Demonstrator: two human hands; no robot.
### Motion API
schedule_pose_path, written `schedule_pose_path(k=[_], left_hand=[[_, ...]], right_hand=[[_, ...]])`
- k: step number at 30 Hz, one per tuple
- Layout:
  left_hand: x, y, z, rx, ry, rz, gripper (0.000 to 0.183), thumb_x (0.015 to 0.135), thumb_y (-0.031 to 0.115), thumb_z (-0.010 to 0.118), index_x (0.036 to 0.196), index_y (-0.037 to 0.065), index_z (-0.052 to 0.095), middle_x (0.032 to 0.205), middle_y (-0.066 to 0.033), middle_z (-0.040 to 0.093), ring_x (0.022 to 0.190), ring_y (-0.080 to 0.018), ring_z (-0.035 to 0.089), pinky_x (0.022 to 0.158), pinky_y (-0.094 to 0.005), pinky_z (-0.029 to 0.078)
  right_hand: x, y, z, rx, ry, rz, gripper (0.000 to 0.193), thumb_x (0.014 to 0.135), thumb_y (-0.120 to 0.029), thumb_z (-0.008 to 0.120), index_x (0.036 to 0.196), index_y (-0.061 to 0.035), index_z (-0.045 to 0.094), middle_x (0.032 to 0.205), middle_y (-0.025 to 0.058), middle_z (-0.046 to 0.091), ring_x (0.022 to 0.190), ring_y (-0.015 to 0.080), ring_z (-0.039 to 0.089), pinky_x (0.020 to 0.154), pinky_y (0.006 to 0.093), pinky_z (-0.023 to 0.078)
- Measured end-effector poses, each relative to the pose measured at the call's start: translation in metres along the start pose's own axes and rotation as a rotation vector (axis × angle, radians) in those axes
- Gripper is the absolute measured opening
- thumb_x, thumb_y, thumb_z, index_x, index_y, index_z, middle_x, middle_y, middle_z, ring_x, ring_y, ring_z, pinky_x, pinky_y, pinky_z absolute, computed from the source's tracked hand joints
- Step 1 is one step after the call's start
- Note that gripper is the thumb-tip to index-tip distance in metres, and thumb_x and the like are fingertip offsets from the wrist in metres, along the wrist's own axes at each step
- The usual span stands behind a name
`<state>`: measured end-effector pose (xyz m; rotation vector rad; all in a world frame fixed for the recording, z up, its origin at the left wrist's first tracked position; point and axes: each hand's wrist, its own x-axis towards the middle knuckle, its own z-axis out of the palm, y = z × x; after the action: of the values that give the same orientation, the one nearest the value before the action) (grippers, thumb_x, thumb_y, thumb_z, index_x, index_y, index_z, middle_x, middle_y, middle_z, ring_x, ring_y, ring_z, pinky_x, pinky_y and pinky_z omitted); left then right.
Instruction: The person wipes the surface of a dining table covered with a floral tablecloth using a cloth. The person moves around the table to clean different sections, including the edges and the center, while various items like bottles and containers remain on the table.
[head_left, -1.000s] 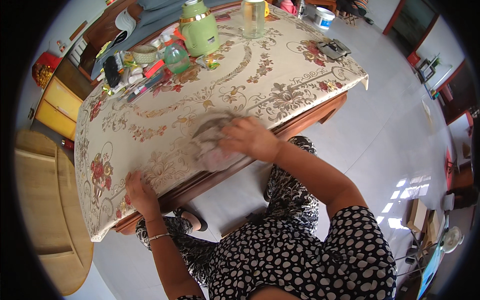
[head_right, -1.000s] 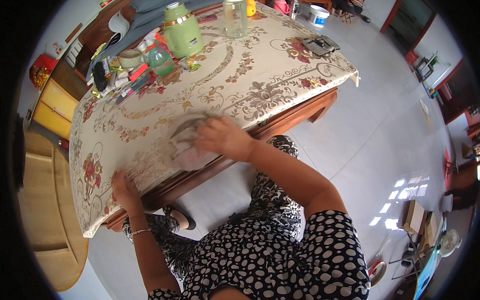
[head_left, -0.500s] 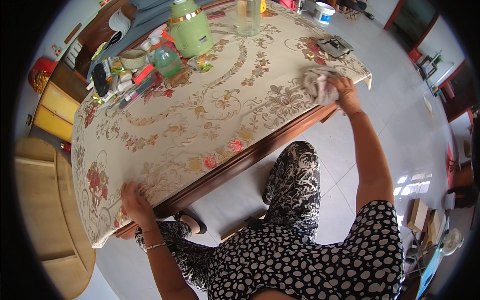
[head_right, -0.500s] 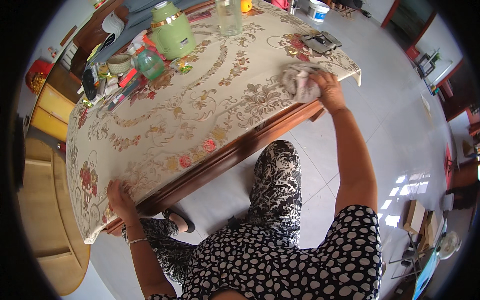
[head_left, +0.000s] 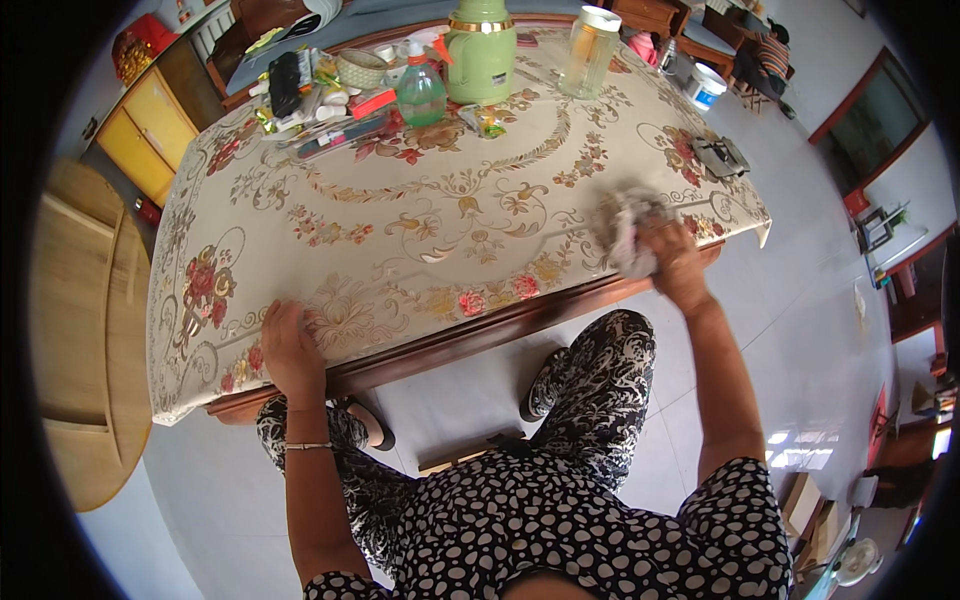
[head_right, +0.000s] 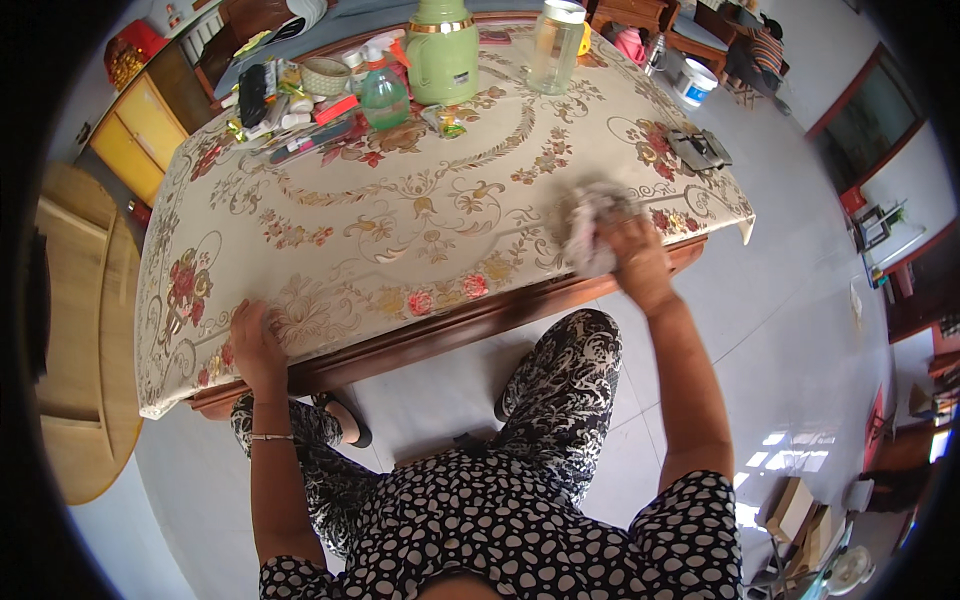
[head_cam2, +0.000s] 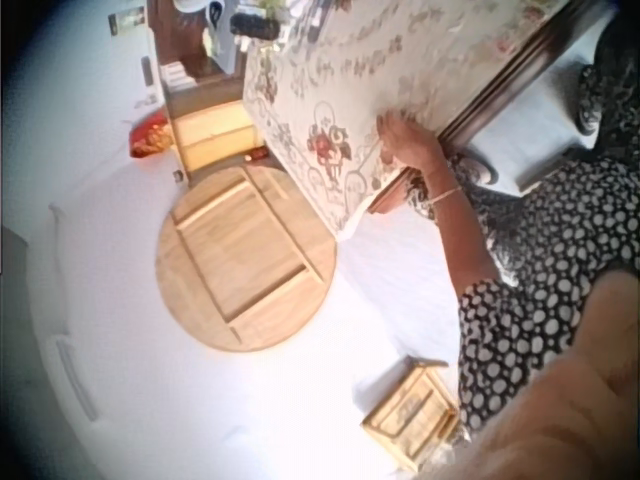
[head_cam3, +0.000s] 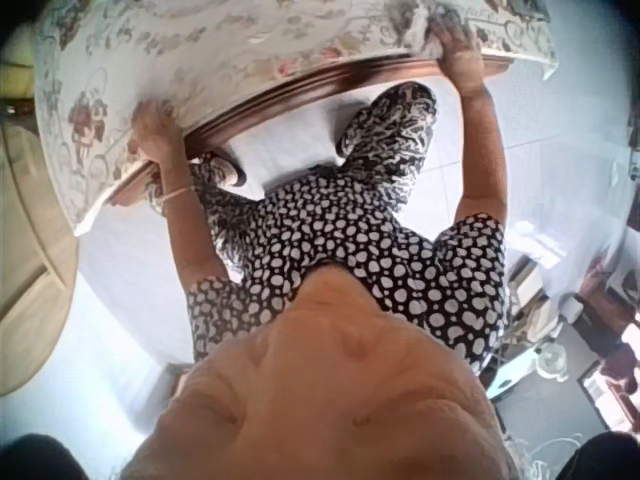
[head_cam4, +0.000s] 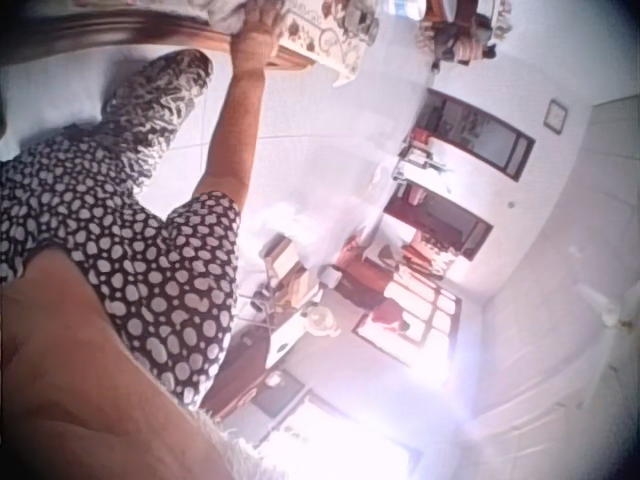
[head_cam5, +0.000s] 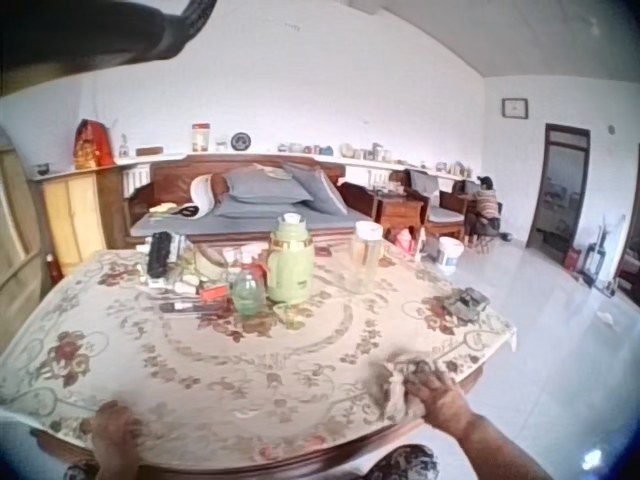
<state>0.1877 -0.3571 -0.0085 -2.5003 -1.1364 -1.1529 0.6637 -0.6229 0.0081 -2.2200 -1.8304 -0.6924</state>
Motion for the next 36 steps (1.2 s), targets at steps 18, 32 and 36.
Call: schedule_pose_path(k=[18,32,36], left_hand=[[-0.005,-0.013,0.003,-0.087,0.022,-0.026,0.034,0.076,0.002,0.055,0.109,0.007,0.056,0.111,-0.0125,0.059,0.113,-0.0328,0.053,0.093,-0.0434,0.043],[-0.007,-0.008,-0.008,-0.071,0.0,0.008,0.039,0.073,-0.009,0.047,0.109,0.003,0.055,0.112,-0.0186,0.057,0.111,-0.0384,0.052,0.094,-0.0466,0.043],[-0.003,-0.001,-0.002,-0.064,0.02,0.018,0.036,0.073,-0.007,0.047,0.107,0.004,0.056,0.108,-0.0169,0.059,0.11,-0.0375,0.054,0.092,-0.0465,0.043]], right_hand=[[0.124,-0.333,-0.01,0.8,-0.111,-0.528,0.056,0.061,-0.018,0.076,0.114,-0.0153,0.06,0.127,0.0043,0.052,0.122,0.0311,0.041,0.104,0.0447,0.033],[0.064,-0.067,0.015,0.496,0.081,0.225,0.06,0.06,-0.001,0.074,0.117,-0.0113,0.057,0.122,0.0125,0.056,0.114,0.0326,0.051,0.1,0.0412,0.04],[0.009,0.053,0.048,0.162,0.112,0.479,0.055,0.07,-0.006,0.067,0.123,-0.0105,0.052,0.12,0.0146,0.056,0.114,0.0375,0.049,0.1,0.0443,0.038]])
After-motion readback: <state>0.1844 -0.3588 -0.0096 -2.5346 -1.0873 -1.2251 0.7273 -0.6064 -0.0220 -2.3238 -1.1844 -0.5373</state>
